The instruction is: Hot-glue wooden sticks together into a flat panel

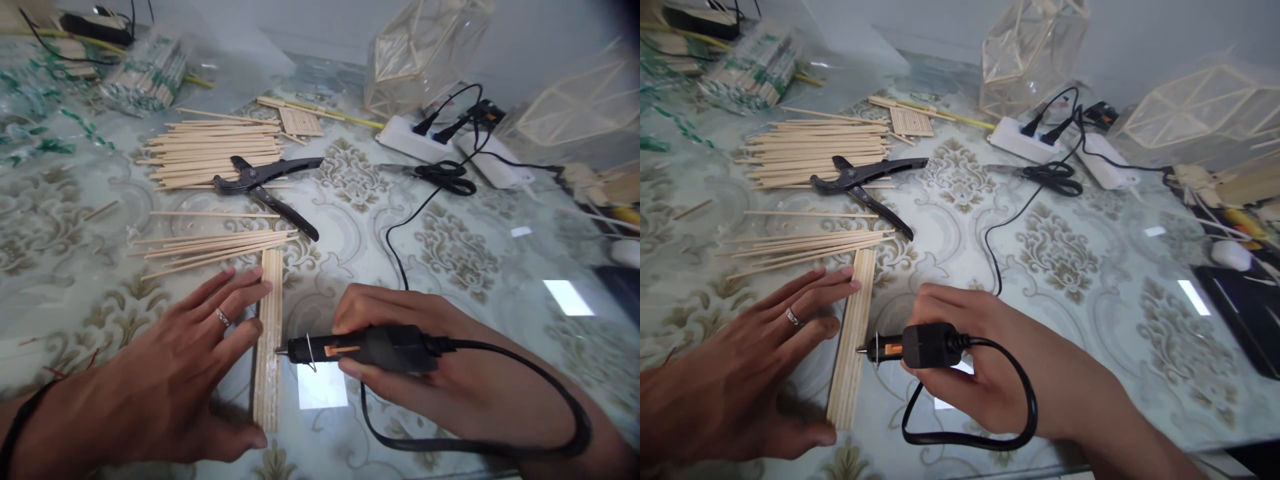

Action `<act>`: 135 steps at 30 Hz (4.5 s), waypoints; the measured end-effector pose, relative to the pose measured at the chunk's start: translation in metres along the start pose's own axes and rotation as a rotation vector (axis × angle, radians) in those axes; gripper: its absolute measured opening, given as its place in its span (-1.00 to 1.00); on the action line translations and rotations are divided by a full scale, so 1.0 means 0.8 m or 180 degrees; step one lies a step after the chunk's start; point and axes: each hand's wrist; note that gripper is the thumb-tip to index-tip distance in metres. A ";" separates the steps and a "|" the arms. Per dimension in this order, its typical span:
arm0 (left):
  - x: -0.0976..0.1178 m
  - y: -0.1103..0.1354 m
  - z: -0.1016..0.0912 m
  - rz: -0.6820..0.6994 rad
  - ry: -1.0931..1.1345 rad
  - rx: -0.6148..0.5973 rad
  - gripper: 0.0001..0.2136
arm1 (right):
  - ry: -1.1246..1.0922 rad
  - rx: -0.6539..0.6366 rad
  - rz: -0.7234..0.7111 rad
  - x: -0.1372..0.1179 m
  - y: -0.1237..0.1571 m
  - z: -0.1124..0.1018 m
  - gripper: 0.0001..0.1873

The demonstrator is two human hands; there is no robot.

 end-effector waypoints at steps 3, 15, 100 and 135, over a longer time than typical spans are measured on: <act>0.000 0.001 0.000 -0.0037 0.0072 -0.0005 -0.38 | -0.0071 -0.0009 0.0019 0.001 0.001 0.000 -0.85; 0.001 -0.002 -0.001 -0.0095 0.0033 -0.0157 -0.39 | -0.0034 -0.0153 0.0197 -0.002 0.002 0.002 -0.91; -0.001 0.000 0.002 -0.0038 -0.0029 -0.0199 -0.35 | -0.0292 -0.0772 0.0298 -0.019 0.009 0.010 -0.79; -0.001 -0.002 0.001 -0.0009 -0.0075 -0.0293 -0.39 | -0.0169 -0.0599 0.0401 -0.015 0.015 0.016 -0.85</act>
Point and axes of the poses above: each hand's wrist, its own y-axis away from the middle knuckle, its own z-axis out of the palm, x = y × z, and after that the axes turned 6 degrees about x, right-handed
